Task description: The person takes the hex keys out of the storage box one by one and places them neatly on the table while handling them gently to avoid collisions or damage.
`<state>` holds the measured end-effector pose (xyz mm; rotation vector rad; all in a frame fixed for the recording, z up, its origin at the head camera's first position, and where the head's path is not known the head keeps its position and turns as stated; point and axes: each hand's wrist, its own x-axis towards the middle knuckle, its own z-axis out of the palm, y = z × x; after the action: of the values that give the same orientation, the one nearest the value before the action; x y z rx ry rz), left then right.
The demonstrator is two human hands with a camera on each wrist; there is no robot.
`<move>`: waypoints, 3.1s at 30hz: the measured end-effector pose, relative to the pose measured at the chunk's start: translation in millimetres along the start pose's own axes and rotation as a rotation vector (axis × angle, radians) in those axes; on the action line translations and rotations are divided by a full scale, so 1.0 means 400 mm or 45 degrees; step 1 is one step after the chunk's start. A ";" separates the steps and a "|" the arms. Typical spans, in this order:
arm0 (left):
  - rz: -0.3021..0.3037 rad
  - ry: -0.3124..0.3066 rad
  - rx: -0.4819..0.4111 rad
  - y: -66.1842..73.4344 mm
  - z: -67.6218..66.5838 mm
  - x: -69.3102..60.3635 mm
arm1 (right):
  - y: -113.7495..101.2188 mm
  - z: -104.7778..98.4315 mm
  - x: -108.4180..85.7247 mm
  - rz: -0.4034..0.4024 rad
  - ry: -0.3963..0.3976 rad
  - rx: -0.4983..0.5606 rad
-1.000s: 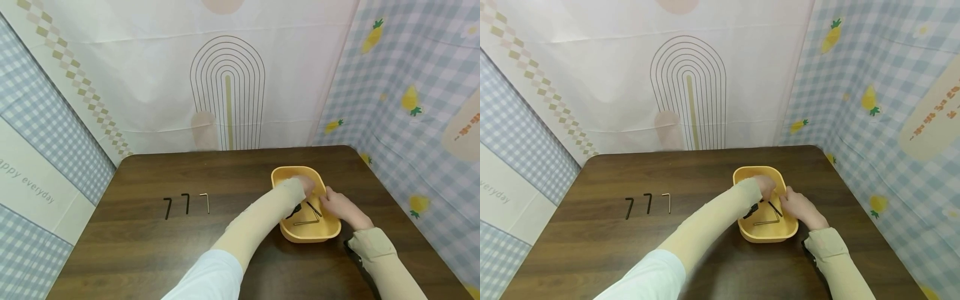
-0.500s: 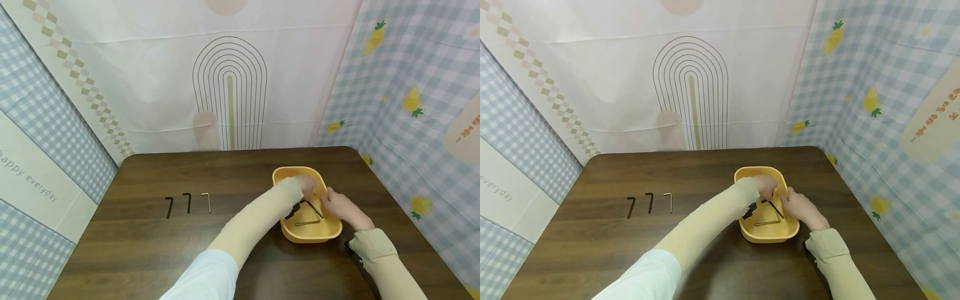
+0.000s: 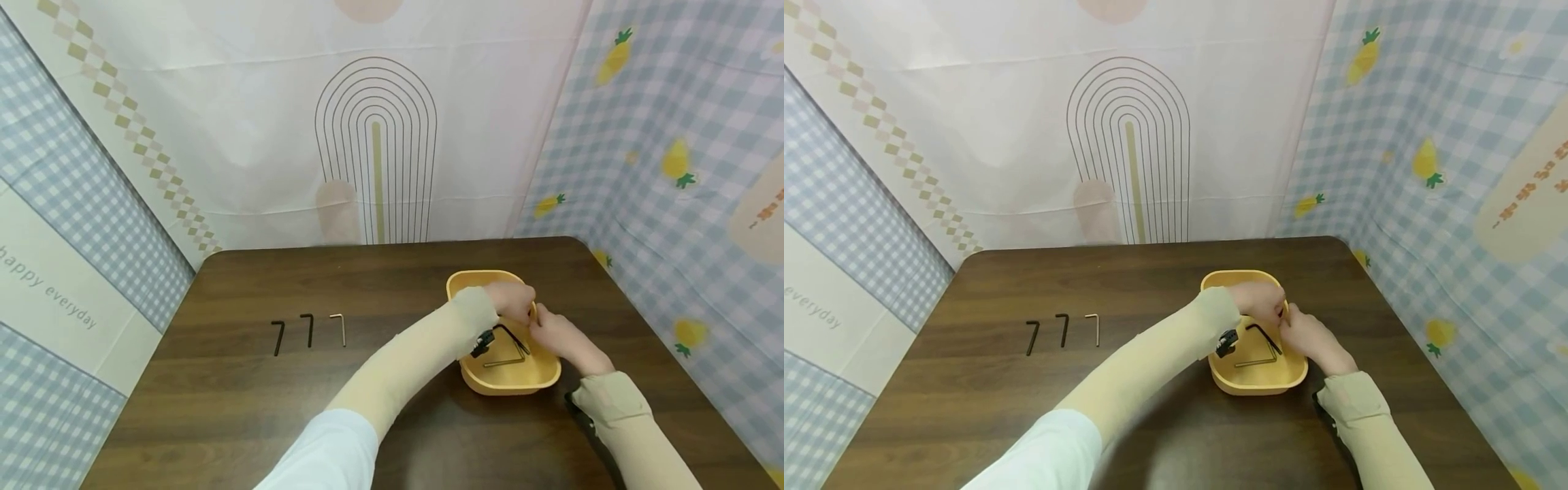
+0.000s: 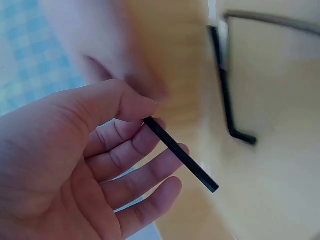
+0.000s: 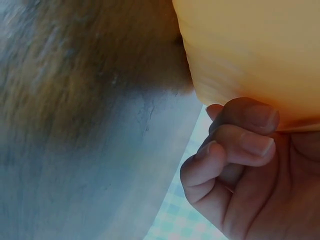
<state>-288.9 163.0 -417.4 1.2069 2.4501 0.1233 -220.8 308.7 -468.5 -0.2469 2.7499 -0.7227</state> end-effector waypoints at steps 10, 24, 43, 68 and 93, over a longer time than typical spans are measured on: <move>0.081 0.059 -0.086 0.018 -0.044 -0.044 | 0.008 0.010 -0.003 -0.063 0.042 -0.019; -0.009 0.580 -0.024 -0.113 -0.109 -0.181 | 0.005 0.012 -0.001 0.015 -0.018 0.060; -0.368 0.906 -0.178 -0.352 -0.119 -0.419 | 0.008 0.003 -0.001 0.013 -0.029 0.053; -0.637 1.049 -0.249 -0.471 -0.077 -0.704 | 0.005 0.003 -0.005 0.011 -0.039 0.120; -0.699 0.806 -0.388 -0.424 0.037 -0.619 | -0.001 0.002 -0.013 0.020 -0.025 0.079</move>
<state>-273.9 -136.5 -395.3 0.3597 3.0432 0.7839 -215.8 309.2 -467.8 -0.2179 2.7025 -0.7955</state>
